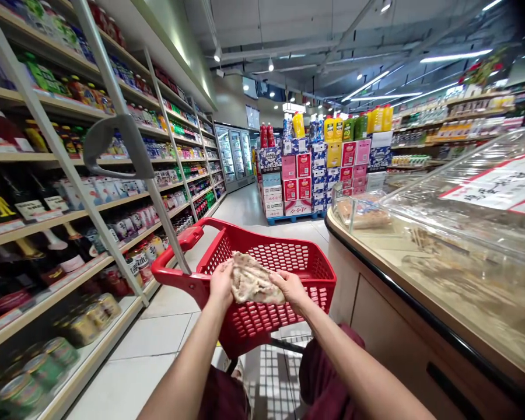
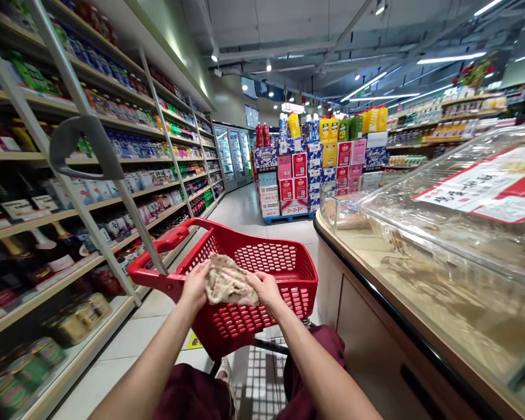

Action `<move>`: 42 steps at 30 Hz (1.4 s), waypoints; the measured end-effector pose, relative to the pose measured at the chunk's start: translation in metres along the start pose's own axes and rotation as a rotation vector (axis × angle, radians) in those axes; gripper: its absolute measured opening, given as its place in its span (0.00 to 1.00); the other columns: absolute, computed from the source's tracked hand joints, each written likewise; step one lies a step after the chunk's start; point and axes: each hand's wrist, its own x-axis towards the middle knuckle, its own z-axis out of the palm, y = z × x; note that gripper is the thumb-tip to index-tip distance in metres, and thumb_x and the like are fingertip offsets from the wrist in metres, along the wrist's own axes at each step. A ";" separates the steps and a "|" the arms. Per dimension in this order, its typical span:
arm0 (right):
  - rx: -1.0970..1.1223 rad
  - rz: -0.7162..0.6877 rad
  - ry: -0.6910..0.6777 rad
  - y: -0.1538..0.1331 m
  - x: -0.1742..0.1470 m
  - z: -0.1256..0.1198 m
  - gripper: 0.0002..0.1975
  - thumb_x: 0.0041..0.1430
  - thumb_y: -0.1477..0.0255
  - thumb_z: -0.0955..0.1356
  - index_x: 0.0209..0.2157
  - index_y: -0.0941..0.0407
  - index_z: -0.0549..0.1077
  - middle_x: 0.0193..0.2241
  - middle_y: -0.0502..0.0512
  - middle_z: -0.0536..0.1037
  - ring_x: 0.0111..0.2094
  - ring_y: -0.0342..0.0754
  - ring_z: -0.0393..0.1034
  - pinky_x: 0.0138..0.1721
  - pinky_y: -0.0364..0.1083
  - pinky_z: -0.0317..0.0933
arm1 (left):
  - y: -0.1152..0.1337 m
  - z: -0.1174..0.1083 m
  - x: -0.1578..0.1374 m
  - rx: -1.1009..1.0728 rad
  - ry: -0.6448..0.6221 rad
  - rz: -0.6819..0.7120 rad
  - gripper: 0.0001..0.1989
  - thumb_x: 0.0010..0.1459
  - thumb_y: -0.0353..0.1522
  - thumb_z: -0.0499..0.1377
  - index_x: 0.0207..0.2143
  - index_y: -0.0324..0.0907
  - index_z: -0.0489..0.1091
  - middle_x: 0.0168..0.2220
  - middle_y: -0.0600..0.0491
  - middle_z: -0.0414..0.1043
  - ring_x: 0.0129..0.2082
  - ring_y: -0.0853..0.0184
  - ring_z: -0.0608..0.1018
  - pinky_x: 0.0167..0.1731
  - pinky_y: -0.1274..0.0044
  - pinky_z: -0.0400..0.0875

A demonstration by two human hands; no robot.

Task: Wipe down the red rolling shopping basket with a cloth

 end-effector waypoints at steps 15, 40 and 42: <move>0.111 -0.261 0.314 -0.011 0.003 0.001 0.17 0.49 0.58 0.63 0.35 0.56 0.68 0.31 0.54 0.75 0.33 0.48 0.70 0.34 0.46 0.64 | -0.007 0.029 -0.047 0.131 -0.353 0.154 0.16 0.48 0.32 0.51 0.41 0.42 0.63 0.44 0.48 0.69 0.43 0.64 0.72 0.44 0.70 0.65; -1.246 -0.219 0.238 -0.008 0.022 -0.044 0.11 0.50 0.74 0.62 0.33 0.54 0.73 0.31 0.53 0.75 0.35 0.50 0.68 0.36 0.46 0.58 | -0.006 -0.059 -0.018 1.515 -0.209 0.921 0.14 0.58 0.35 0.46 0.31 0.44 0.70 0.30 0.52 0.73 0.33 0.65 0.70 0.39 0.71 0.57; -1.284 -0.275 0.277 -0.003 0.023 -0.037 0.14 0.49 0.73 0.64 0.40 0.55 0.71 0.38 0.58 0.73 0.41 0.53 0.65 0.40 0.50 0.56 | -0.008 -0.059 -0.019 1.504 -0.205 0.924 0.14 0.58 0.35 0.45 0.31 0.45 0.70 0.30 0.53 0.73 0.34 0.65 0.70 0.40 0.71 0.57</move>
